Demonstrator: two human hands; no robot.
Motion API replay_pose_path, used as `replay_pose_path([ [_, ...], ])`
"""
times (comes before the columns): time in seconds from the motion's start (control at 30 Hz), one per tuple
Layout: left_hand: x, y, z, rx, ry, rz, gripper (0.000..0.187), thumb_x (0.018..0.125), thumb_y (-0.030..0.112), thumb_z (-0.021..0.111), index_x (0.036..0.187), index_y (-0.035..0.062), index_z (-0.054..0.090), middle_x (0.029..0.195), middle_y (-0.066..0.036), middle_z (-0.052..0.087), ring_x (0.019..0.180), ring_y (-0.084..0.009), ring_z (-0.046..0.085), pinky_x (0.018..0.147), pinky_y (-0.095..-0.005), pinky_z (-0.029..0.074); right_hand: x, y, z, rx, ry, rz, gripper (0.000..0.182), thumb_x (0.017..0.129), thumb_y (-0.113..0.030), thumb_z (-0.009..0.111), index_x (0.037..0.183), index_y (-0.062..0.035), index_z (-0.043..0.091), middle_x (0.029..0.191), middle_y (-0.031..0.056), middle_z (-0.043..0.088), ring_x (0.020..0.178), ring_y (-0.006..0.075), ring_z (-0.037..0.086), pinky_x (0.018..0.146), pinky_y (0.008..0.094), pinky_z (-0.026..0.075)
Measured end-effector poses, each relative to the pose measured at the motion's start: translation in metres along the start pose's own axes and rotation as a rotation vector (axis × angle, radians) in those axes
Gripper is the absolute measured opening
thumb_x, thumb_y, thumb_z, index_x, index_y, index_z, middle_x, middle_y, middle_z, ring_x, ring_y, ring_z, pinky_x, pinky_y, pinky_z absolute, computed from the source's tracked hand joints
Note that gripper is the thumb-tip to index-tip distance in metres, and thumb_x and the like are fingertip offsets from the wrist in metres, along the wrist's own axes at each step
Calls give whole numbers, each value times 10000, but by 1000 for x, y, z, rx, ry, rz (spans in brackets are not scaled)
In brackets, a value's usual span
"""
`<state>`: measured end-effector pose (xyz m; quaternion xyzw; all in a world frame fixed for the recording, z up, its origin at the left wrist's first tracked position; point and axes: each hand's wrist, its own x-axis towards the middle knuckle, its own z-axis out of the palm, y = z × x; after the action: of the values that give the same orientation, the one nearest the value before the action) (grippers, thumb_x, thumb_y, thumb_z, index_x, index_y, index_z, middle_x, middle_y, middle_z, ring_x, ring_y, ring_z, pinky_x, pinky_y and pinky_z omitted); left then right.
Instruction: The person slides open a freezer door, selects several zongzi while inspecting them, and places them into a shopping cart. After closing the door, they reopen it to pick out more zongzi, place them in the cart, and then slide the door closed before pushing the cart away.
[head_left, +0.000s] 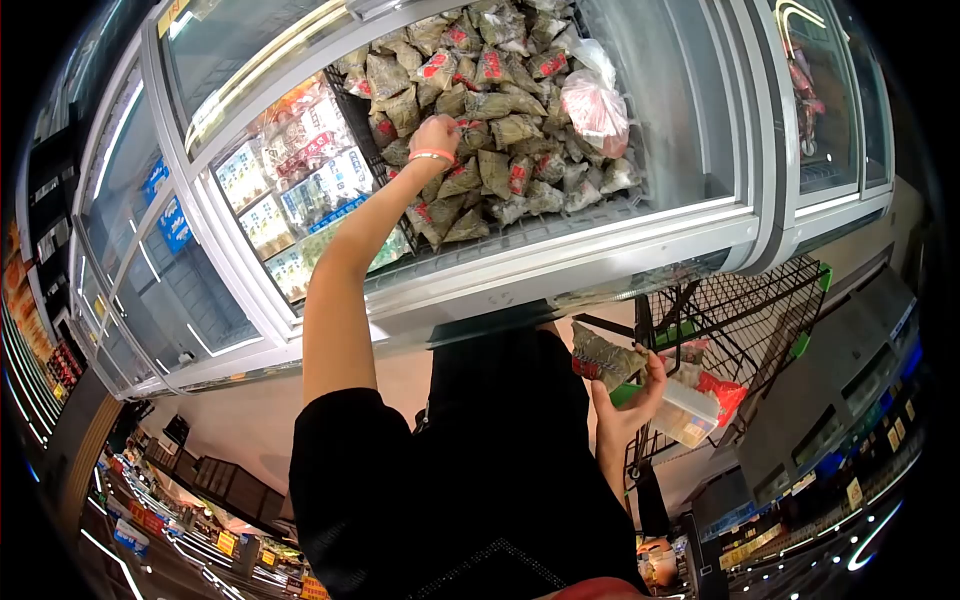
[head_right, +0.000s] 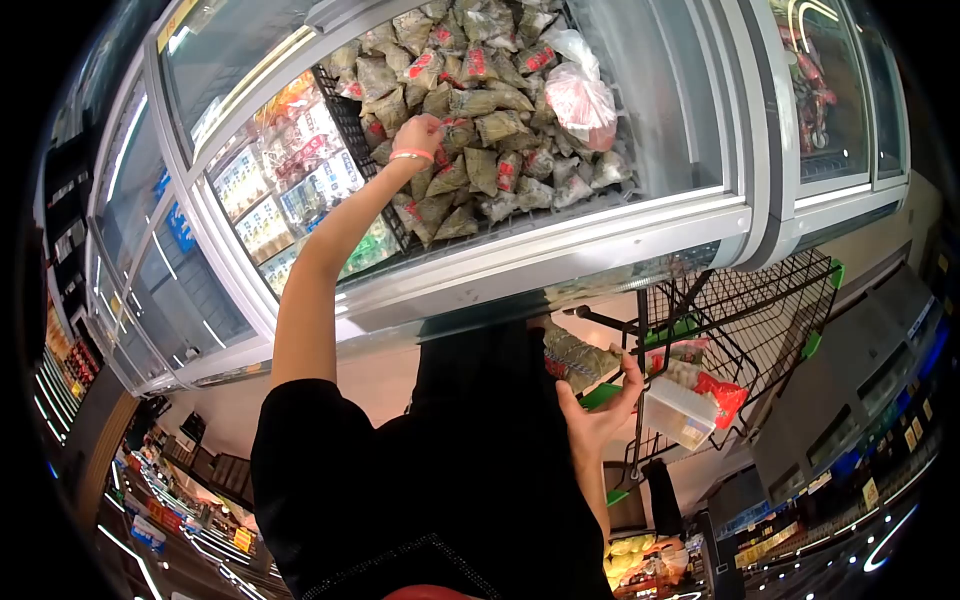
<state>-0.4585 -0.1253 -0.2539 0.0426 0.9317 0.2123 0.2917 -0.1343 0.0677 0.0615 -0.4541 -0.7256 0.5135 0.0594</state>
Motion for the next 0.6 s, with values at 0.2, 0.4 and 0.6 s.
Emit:
replay_pose_path([
  [0.2,-10,15,13,33,81,369,154,830,227,640,910,97,656,882,-76,605,778,-279,623,676,-392,503,-8,11,-5,-109,-11,-118,818,627,-153,833,1293,-4,381,1226,147,451,1154,270,446,1029,404,313],
  [0.4,0,34,28,329,202,729,444,729,267,744,1080,72,557,1008,-86,539,963,-272,554,770,-384,464,-5,9,-5,-199,-25,-148,815,622,-167,837,1286,-11,391,1217,138,467,1152,271,449,1021,405,321],
  [0.6,5,61,34,469,169,689,487,690,329,757,1034,62,539,975,-92,523,925,-263,532,746,-378,430,-5,15,-5,-188,-6,-151,816,616,-169,835,1283,-13,392,1218,136,468,1156,276,448,1027,410,319],
])
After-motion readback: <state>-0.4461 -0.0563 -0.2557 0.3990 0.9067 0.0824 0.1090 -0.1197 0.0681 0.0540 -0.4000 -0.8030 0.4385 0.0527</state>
